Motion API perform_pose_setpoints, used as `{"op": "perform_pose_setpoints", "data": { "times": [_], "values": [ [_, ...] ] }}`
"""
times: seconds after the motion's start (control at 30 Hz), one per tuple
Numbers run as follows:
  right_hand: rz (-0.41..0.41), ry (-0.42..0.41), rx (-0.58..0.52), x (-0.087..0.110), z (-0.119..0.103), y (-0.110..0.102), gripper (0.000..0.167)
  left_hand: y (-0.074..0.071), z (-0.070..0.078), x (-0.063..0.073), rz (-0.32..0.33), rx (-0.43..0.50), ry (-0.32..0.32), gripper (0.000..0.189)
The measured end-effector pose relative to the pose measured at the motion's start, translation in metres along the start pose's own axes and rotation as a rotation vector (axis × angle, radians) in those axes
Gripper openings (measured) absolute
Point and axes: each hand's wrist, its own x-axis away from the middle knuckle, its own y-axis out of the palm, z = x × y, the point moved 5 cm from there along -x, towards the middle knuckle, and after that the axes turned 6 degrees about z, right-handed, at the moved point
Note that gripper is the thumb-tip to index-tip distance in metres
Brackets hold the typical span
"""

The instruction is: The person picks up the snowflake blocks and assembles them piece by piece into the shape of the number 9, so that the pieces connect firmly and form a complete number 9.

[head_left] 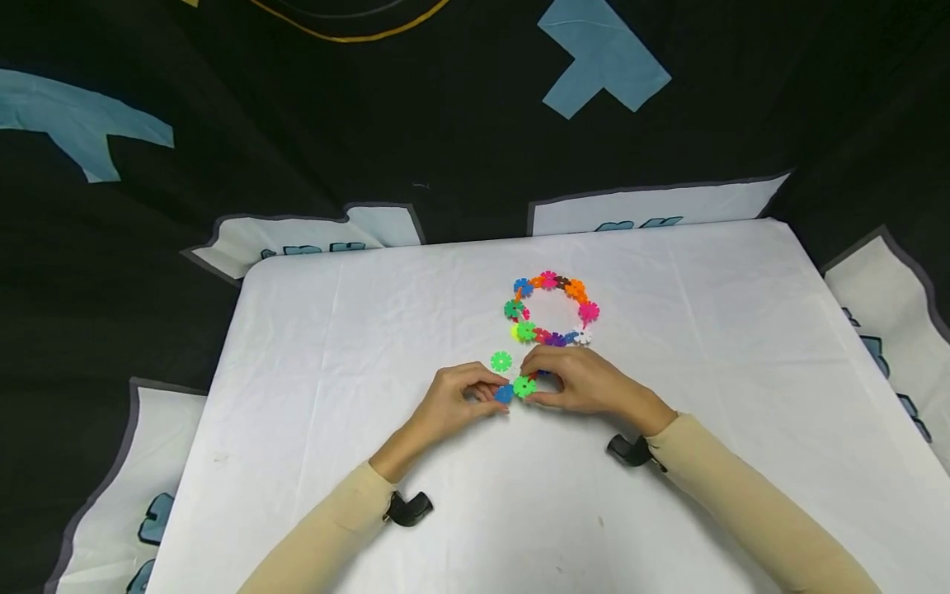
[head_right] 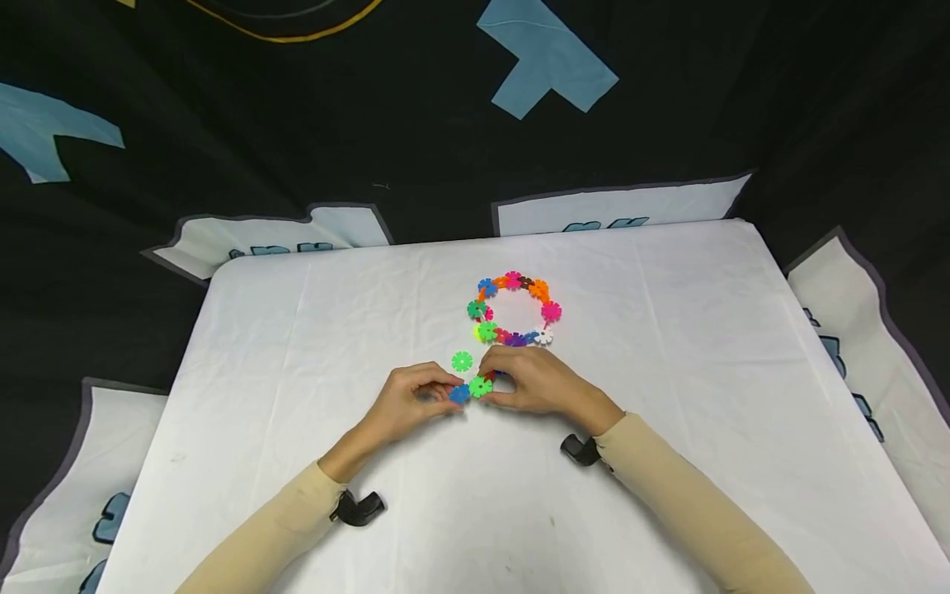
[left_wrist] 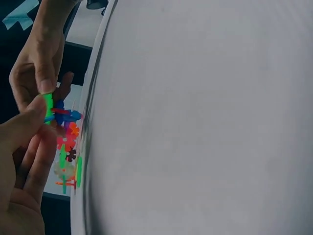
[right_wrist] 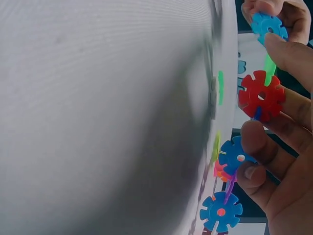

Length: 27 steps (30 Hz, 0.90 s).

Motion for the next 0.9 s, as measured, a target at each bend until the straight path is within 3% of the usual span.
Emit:
{"op": "perform_pose_setpoints", "data": {
  "times": [0.17,0.37,0.57,0.77,0.9],
  "values": [
    [-0.004,0.003,0.010,0.0004,0.0005,0.0019,0.028,0.0004,0.0011,0.0012,-0.055,-0.043,0.048,0.028],
    [0.001,0.003,0.001,0.0010,0.0022,0.0034,0.029,0.0024,0.0040,0.0012,-0.064,-0.062,0.088,0.026],
    [-0.004,0.003,-0.019,0.0028,0.0030,0.0040,0.031,0.0071,0.0043,0.0029,-0.071,-0.080,0.080,0.016],
    [-0.060,0.011,-0.024,0.0054,0.0026,0.0077,0.031,0.0057,0.0067,0.0060,-0.050,-0.124,0.087,0.015],
    [-0.077,0.011,-0.017,0.0089,0.0044,0.0103,0.031,0.0062,0.0054,0.0072,-0.059,-0.147,0.051,0.015]
  ]
}}
